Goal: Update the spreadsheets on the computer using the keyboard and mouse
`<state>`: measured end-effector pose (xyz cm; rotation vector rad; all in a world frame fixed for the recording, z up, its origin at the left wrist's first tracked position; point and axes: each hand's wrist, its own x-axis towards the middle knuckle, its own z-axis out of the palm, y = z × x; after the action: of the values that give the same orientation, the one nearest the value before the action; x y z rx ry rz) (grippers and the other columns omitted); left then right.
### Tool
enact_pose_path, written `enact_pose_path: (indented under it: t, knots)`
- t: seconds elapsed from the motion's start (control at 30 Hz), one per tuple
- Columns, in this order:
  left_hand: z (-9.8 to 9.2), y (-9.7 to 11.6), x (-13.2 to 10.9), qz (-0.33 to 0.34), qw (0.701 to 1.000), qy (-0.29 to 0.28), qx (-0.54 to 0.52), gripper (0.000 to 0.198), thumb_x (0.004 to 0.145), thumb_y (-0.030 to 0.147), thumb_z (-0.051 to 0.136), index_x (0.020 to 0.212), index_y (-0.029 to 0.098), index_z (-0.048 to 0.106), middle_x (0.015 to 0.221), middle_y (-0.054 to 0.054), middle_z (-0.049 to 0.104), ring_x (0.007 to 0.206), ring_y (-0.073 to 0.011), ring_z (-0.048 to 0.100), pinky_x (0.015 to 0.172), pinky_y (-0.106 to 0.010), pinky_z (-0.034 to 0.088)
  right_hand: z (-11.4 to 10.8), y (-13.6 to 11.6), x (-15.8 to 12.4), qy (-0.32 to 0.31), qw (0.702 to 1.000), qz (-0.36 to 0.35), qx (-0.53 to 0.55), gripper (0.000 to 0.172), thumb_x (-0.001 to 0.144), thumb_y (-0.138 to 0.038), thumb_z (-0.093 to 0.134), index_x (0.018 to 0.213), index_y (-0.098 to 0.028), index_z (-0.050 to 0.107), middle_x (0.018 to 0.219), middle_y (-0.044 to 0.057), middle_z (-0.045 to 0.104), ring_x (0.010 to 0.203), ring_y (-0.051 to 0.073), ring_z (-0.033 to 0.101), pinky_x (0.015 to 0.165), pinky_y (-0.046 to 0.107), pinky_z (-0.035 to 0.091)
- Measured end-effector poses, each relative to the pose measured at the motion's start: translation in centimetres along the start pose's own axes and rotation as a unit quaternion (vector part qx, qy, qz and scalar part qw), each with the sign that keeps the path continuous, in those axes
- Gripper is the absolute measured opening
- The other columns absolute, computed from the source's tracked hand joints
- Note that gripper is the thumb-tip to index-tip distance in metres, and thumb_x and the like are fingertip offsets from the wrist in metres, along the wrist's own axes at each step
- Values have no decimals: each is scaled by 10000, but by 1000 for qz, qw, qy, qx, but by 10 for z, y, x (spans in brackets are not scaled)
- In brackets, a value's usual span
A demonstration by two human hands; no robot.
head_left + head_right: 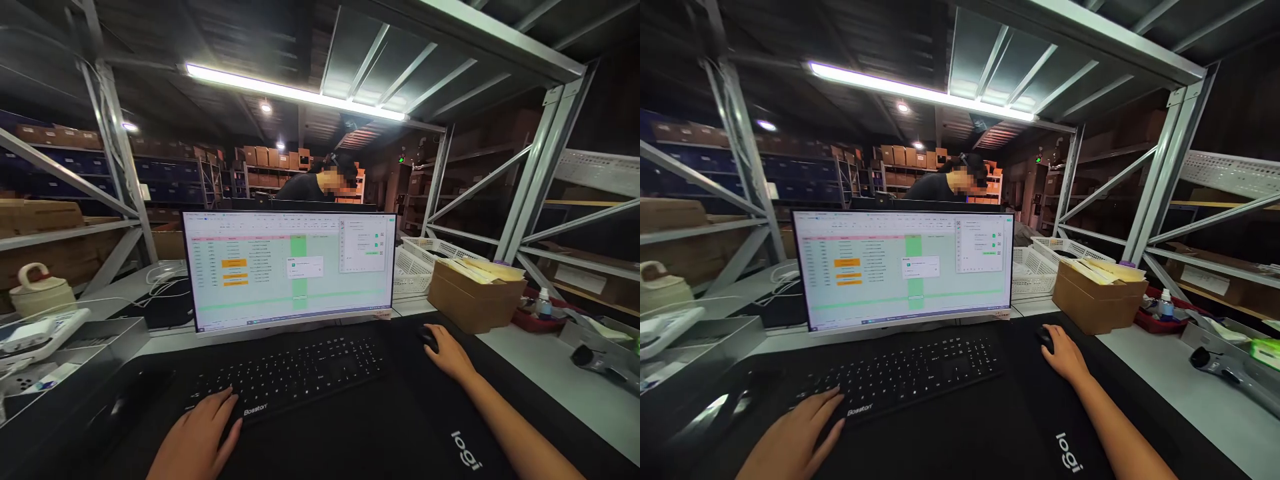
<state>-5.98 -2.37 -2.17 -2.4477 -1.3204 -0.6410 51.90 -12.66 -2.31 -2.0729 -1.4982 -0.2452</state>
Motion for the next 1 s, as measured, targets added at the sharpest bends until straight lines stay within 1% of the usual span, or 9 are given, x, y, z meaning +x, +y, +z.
enact_pose_path:
  t: [0.1, 0.2, 0.33, 0.47, 0.67, 0.83, 1.0]
  knots:
    - [0, 1, -1, 2, 1000, 12, 5, 491, 900, 517, 416, 1136, 223, 730, 1236, -101, 718, 1110, -263, 678, 922, -417, 570, -6, -5, -4, -20, 1000, 3, 6, 519, 803, -331, 524, 1316, -259, 539, 1350, 81, 573, 1209, 229, 588, 1048, 402, 459]
    - [0, 3, -3, 5, 1000, 19, 7, 462, 909, 493, 432, 1134, 217, 726, 1228, -102, 718, 1100, -264, 678, 912, -411, 564, -10, -7, -7, -32, 999, -18, 11, 518, 806, -350, 516, 1314, -254, 538, 1345, 80, 576, 1215, 230, 583, 1047, 407, 462]
    - [-5, 7, -3, 12, 1000, 23, 3, 425, 914, 450, 468, 1143, 191, 715, 1233, -115, 711, 1125, -268, 664, 932, -408, 549, -6, -3, -7, -28, 999, -38, 16, 519, 792, -324, 515, 1306, -255, 542, 1342, 84, 576, 1217, 233, 580, 1068, 415, 447]
    - [-11, 11, -3, 14, 1000, 16, 12, 403, 921, 413, 467, 1142, 183, 713, 1231, -121, 710, 1119, -269, 664, 929, -405, 547, 0, 5, -5, -22, 998, -58, 11, 510, 769, -292, 506, 1272, -240, 565, 1306, 90, 585, 1228, 232, 572, 1095, 408, 426]
    - [-10, 11, -4, 14, 1000, 27, -2, 392, 920, 412, 466, 1133, 194, 713, 1217, -121, 714, 1125, -270, 659, 926, -400, 540, 1, 6, -6, -22, 999, -29, -15, 465, 827, -344, 494, 1279, -277, 582, 1336, 74, 564, 1192, 231, 594, 1041, 403, 465]
    - [-10, 10, -4, 19, 999, 28, -3, 395, 918, 415, 476, 1134, 182, 710, 1223, -124, 711, 1119, -273, 661, 922, -405, 542, 2, 9, -5, -19, 999, -34, -32, 445, 843, -339, 485, 1267, -280, 606, 1332, 77, 558, 1207, 228, 585, 1041, 393, 465]
    - [-13, 12, -4, 12, 1000, 20, -2, 404, 921, 418, 468, 1137, 174, 709, 1232, -125, 707, 1130, -286, 658, 926, -431, 548, -2, 6, -5, -42, 997, -26, -53, 461, 859, -341, 461, 1293, -260, 598, 1364, 88, 539, 1192, 240, 589, 1014, 403, 480]
